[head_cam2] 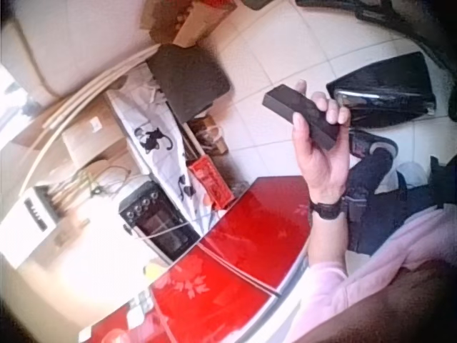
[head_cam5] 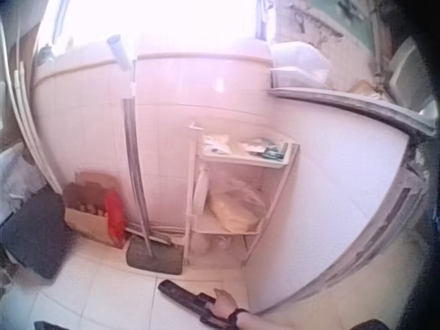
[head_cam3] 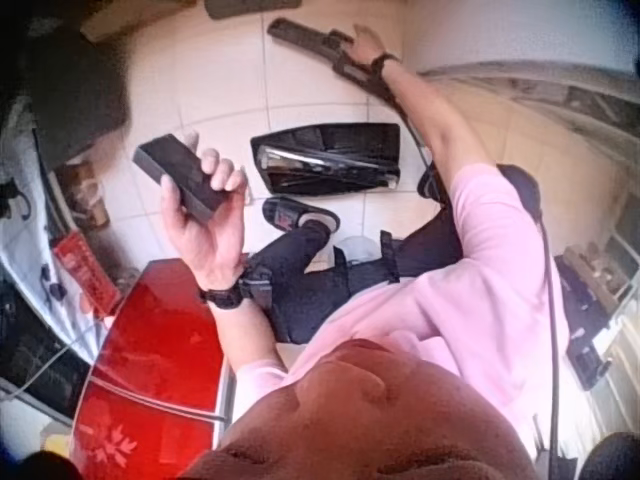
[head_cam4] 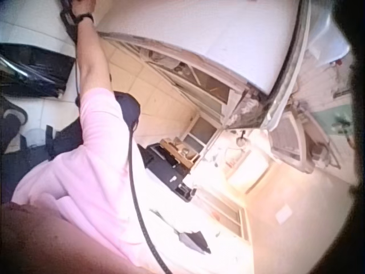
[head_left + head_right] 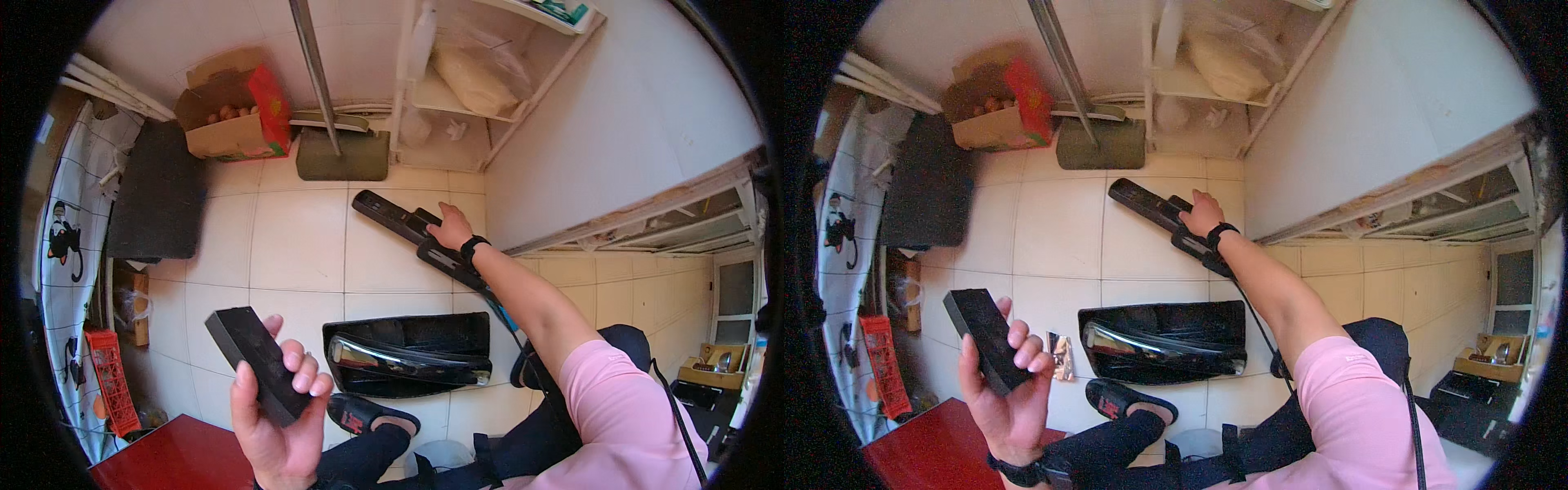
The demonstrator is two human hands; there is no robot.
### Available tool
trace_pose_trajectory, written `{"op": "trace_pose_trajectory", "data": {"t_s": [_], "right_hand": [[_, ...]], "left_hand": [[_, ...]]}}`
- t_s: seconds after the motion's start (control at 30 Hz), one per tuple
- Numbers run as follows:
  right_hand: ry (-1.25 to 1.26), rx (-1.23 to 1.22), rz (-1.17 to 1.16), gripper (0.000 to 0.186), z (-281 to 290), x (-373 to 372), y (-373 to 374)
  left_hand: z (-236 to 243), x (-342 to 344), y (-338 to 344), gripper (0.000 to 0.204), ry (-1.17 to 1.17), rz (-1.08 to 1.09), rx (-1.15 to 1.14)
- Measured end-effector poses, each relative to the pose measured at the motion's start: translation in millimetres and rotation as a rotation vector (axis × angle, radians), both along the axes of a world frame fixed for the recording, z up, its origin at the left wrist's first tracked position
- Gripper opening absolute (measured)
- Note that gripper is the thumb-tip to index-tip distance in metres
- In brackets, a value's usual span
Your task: The person disassembles an electronic door lock, removes the battery cover, and manipulates internal wiring and circuit boards. They then reassemble the lock by aligning and snapping the housing halves together.
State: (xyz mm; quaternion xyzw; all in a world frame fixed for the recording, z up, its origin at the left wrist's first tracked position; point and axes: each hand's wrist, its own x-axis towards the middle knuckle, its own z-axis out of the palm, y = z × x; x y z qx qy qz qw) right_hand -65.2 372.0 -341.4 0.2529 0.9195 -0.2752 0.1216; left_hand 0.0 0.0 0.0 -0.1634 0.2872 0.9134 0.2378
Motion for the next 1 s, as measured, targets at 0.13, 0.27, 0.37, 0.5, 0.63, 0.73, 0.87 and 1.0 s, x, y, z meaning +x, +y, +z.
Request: {"op": "trace_pose_trajectory", "data": {"t_s": [0.13, 0.27, 0.37, 0.5, 0.63, 0.73, 0.87, 1.0], "right_hand": [[-0.144, 0.06, 0.139, 0.066, -24.9, -18.3, 11.5], [-0.143, -0.022, 0.146, 0.056, -41.4, -26.6, 8.6], [-0.081, -0.042, 0.191, 0.056, -44.9, -24.4, 12.5], [-0.038, -0.059, 0.187, 0.054, -40.6, -18.7, 16.1], [0.027, -0.043, 0.113, 0.052, -29.2, -10.3, 5.8], [0.082, -0.061, 0.138, 0.05, -16.1, -7.0, 7.7], [0.124, -0.033, 0.129, 0.053, -18.3, -8.0, 5.9], [0.064, -0.015, 0.142, 0.06, -21.5, -11.0, 7.7]], "left_hand": [[-0.9, -4.2, 4.1, 0.064, -0.021, 0.012, -0.027], [1.5, -5.9, 3.5, 0.066, 0.003, 0.007, -0.051], [1.6, -5.1, 3.9, 0.065, -0.005, 0.005, -0.051], [1.1, -1.5, 5.1, 0.064, -0.025, 0.01, -0.045], [3.0, 1.5, 5.3, 0.064, -0.017, 0.0, -0.042], [2.1, 1.3, 7.5, 0.065, -0.006, -0.016, -0.048], [-4.8, 1.4, 5.5, 0.069, -0.011, -0.025, -0.055], [-4.8, 3.0, 9.7, 0.067, 0.002, -0.024, -0.022]]}}
